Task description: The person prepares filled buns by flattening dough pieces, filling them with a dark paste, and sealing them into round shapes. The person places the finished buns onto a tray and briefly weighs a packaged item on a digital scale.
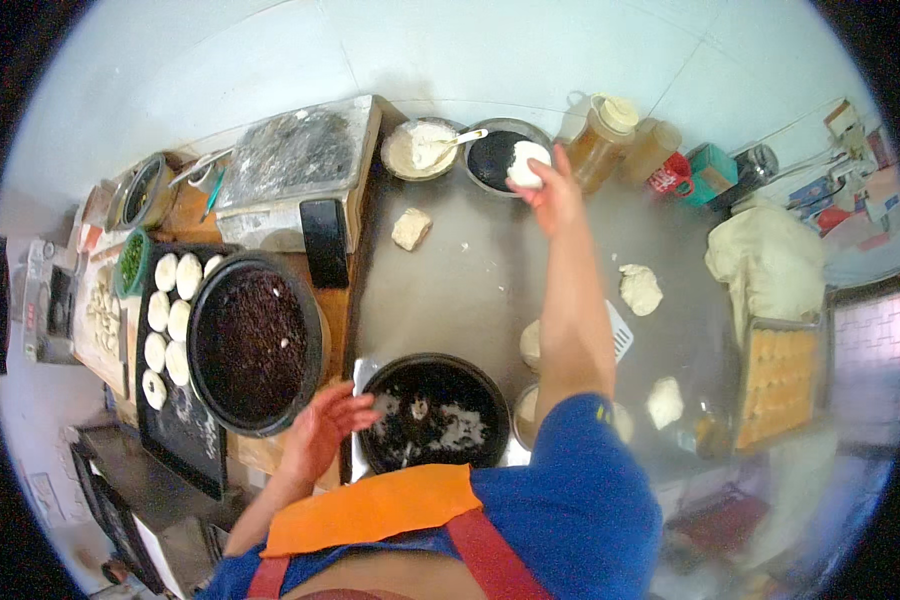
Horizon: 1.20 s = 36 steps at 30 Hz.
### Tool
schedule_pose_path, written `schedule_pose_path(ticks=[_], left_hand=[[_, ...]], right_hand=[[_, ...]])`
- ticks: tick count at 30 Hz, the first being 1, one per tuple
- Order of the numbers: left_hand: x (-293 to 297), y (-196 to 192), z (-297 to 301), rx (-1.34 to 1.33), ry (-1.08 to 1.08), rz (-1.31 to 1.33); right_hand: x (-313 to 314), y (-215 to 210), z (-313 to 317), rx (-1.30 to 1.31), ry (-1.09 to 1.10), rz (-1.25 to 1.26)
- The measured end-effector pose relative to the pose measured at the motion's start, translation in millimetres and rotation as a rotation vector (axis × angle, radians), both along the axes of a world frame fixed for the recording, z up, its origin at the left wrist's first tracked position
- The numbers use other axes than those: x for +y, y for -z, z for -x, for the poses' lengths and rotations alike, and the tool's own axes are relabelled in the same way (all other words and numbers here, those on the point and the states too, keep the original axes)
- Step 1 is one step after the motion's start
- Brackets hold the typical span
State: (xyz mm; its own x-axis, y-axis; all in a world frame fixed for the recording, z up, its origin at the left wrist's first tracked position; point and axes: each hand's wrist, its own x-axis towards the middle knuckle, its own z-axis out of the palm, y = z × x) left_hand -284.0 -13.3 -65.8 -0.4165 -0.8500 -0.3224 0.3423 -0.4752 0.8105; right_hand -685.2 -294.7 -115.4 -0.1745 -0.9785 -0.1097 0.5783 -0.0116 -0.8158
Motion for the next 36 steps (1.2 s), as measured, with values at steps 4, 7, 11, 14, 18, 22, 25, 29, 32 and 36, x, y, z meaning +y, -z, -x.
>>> schedule_pose_path(ticks=[4,7,11,14,18,22,25,29,32,36], left_hand=[[-32,10,12,0.23,0.088,-0.01],[-47,-12,23,0.47,-0.086,-0.233],[-14,-6,-30,0.589,-0.089,-0.272],[27,-19,-115,0.367,-0.235,-0.201],[83,-34,-246,0.3,-0.301,0.072],[130,-20,-364,-0.025,-0.761,-0.045],[167,25,-438,-0.251,-1.097,-0.156],[214,39,-469,-0.266,-1.282,-0.163],[229,54,-475,-0.279,-1.269,-0.113],[205,54,-479,-0.338,-1.205,0.002]], right_hand=[[111,-48,-93,-0.362,-0.305,0.239],[185,-56,-179,-0.31,-0.455,0.251],[250,-67,-252,0.371,-0.465,0.285],[281,-106,-334,0.721,-0.48,0.45],[306,-98,-483,1.285,-0.598,0.771],[285,-72,-614,0.917,-0.772,0.596],[262,-22,-713,0.645,-0.81,0.388],[244,34,-768,1.411,-0.668,0.713],[252,42,-788,1.479,-0.614,1.08],[258,54,-795,1.673,-0.828,1.163]])
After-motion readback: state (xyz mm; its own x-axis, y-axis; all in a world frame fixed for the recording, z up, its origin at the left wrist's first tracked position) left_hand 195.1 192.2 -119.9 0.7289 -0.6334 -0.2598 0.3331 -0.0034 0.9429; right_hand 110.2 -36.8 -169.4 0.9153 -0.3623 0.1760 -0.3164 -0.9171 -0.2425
